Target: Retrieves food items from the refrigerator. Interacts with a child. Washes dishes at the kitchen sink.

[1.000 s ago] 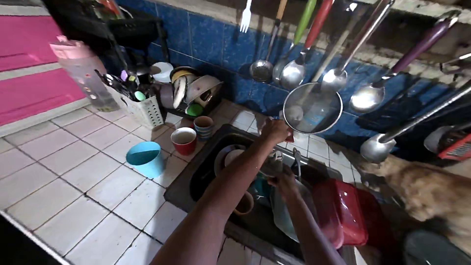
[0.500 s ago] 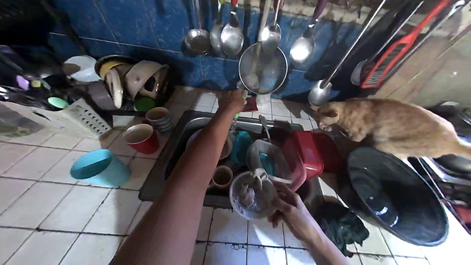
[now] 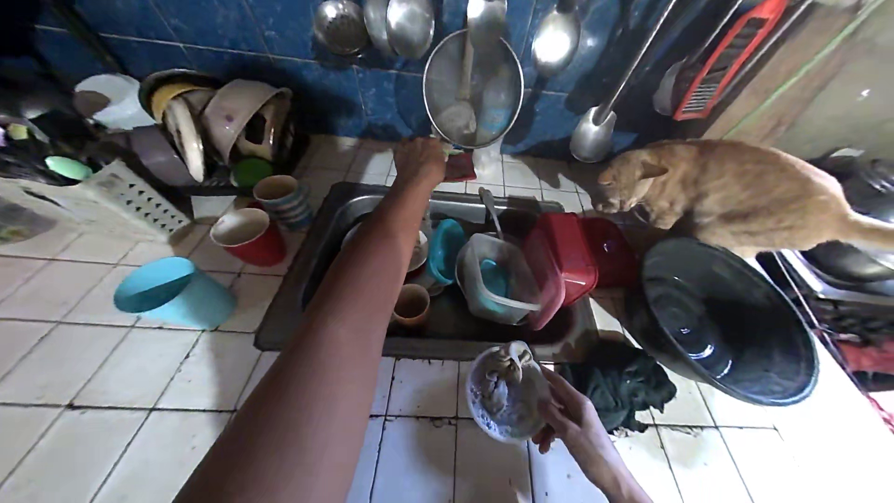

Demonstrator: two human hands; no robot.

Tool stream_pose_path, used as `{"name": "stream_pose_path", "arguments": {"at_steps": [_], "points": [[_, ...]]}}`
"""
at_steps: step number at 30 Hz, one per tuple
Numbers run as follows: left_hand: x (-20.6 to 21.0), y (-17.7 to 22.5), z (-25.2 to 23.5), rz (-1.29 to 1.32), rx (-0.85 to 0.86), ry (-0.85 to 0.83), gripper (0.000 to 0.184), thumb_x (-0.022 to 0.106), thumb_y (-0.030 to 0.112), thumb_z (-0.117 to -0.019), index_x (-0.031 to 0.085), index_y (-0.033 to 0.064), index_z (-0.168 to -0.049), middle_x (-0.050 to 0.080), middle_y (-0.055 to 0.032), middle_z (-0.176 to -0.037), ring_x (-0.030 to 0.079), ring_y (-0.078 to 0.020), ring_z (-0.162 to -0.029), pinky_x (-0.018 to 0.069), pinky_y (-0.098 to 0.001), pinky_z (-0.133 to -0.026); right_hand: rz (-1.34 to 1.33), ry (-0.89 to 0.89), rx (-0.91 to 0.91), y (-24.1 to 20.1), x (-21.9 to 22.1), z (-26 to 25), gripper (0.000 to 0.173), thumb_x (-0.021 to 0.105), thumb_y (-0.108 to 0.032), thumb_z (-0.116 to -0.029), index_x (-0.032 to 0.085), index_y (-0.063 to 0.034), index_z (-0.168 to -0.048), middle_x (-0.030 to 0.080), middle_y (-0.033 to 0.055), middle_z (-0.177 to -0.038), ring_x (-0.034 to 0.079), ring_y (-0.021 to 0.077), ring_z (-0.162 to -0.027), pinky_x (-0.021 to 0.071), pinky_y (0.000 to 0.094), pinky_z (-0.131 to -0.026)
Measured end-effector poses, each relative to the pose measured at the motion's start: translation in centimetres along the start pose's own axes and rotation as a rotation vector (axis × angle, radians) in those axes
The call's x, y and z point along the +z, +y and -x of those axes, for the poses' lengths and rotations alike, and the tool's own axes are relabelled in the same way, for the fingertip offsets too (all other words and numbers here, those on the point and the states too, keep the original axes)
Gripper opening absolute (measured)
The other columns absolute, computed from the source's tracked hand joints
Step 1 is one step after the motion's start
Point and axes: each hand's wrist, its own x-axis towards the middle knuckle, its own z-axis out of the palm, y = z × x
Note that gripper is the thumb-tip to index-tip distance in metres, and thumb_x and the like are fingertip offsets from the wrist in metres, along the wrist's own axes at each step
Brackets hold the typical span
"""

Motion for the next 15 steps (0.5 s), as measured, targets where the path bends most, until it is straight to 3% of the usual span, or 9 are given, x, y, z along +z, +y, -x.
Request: {"name": "stream_pose_path", "arguments": {"at_steps": [2,3,5,6,8,10,12,14,15], "points": [[-0.1,0.2,0.2,-0.017,-0.015,0.013,0.045,0.049,0.031,-0.1079,0.062,-0.0087,-0.125,0.059,-0.0323,-0.133,0.051,-0.0478,-0.132,0.0374,-0.0649,-0.109,0.339,0.034,-0.065,-0.7,-0.1,0.0,0.050,0.054,-0.004,-0.1017,0.043,-0.0001,-0.150,0.073,0.0140,-0.105,0.073,0.0171,-0.064,0.0641,0.0325,-0.061],[-0.2,0.2,0.3,-0.021,-0.025,0.017,0.045,0.049,0.031,-0.1079,0.063,-0.0086,-0.124,0.059,-0.0320,-0.133,0.051,-0.0479,-0.132,0.0379,-0.0651,-0.108,0.563,0.101,-0.137,-1.1,0.0,0.2,0.048,0.058,-0.008,-0.1016,0.048,-0.0001,-0.148,0.073,0.0149,-0.108,0.074,0.0201,-0.072,0.0634,0.0356,-0.068],[0.0,0.3,0.2,-0.010,-0.041,0.024,0.045,0.049,0.031,-0.1080,0.062,-0.0087,-0.125,0.059,-0.0316,-0.133,0.052,-0.0473,-0.132,0.0399,-0.0654,-0.106,0.888,0.273,-0.424,-1.1,0.4,0.3,0.046,0.068,-0.011,-0.0951,0.060,0.0033,-0.138,0.067,0.0257,-0.128,0.073,0.0401,-0.101,0.0594,0.0539,-0.084],[0.1,0.3,0.1,-0.004,-0.049,0.029,0.045,0.048,0.031,-0.1082,0.062,-0.0087,-0.124,0.059,-0.0313,-0.133,0.052,-0.0470,-0.131,0.0409,-0.0652,-0.105,0.952,0.313,-0.570,-1.2,0.5,0.2,0.046,0.072,-0.014,-0.0914,0.064,0.0021,-0.134,0.064,0.0273,-0.132,0.069,0.0453,-0.109,0.0577,0.0575,-0.087],[0.2,0.4,0.2,0.012,-0.061,0.038,0.047,0.047,0.032,-0.1086,0.061,-0.0097,-0.126,0.058,-0.0314,-0.135,0.052,-0.0470,-0.132,0.0412,-0.0652,-0.105,0.988,0.223,-0.712,-1.8,1.0,-0.2,0.050,0.075,-0.025,-0.0885,0.066,-0.0063,-0.134,0.062,0.0225,-0.138,0.065,0.0444,-0.117,0.0571,0.0559,-0.090],[0.5,0.3,0.6,0.027,-0.058,0.067,0.049,0.048,0.032,-0.1086,0.056,-0.0097,-0.133,0.055,-0.0318,-0.139,0.051,-0.0471,-0.134,0.0406,-0.0645,-0.106,1.023,0.017,-0.623,-2.5,1.9,-0.4,0.058,0.077,-0.031,-0.0891,0.061,-0.0145,-0.142,0.054,0.0230,-0.147,0.057,0.0465,-0.128,0.0530,0.0578,-0.097],[1.8,-0.3,0.9,0.055,-0.024,0.149,0.054,0.051,0.027,-0.1075,0.043,-0.0081,-0.147,0.047,-0.0321,-0.147,0.047,-0.0484,-0.137,0.0411,-0.0636,-0.108,1.076,-0.116,-0.520,-2.9,2.5,-1.3,0.061,0.077,-0.029,-0.0890,0.058,-0.0188,-0.146,0.047,0.0252,-0.152,0.048,0.0478,-0.137,0.0477,0.0595,-0.104],[3.6,-1.0,2.9,0.085,0.057,0.247,0.060,0.056,0.019,-0.1040,0.035,-0.0040,-0.155,0.033,-0.0307,-0.158,0.035,-0.0503,-0.144,0.0366,-0.0627,-0.113,1.087,-0.178,-0.494,-2.9,2.7,-2.2,0.056,0.077,-0.022,-0.0885,0.060,-0.0153,-0.142,0.047,0.0268,-0.150,0.047,0.0464,-0.138,0.0472,0.0568,-0.106],[4.8,-1.3,4.8,0.110,0.119,0.288,0.059,0.058,0.017,-0.1023,0.038,-0.0022,-0.154,0.031,-0.0306,-0.159,0.035,-0.0521,-0.143,0.0366,-0.0637,-0.112,1.062,-0.199,-0.500,-2.9,2.8,-2.4,0.052,0.076,-0.016,-0.0893,0.062,-0.0107,-0.139,0.048,0.0287,-0.148,0.047,0.0465,-0.138,0.0457,0.0561,-0.109]]}}
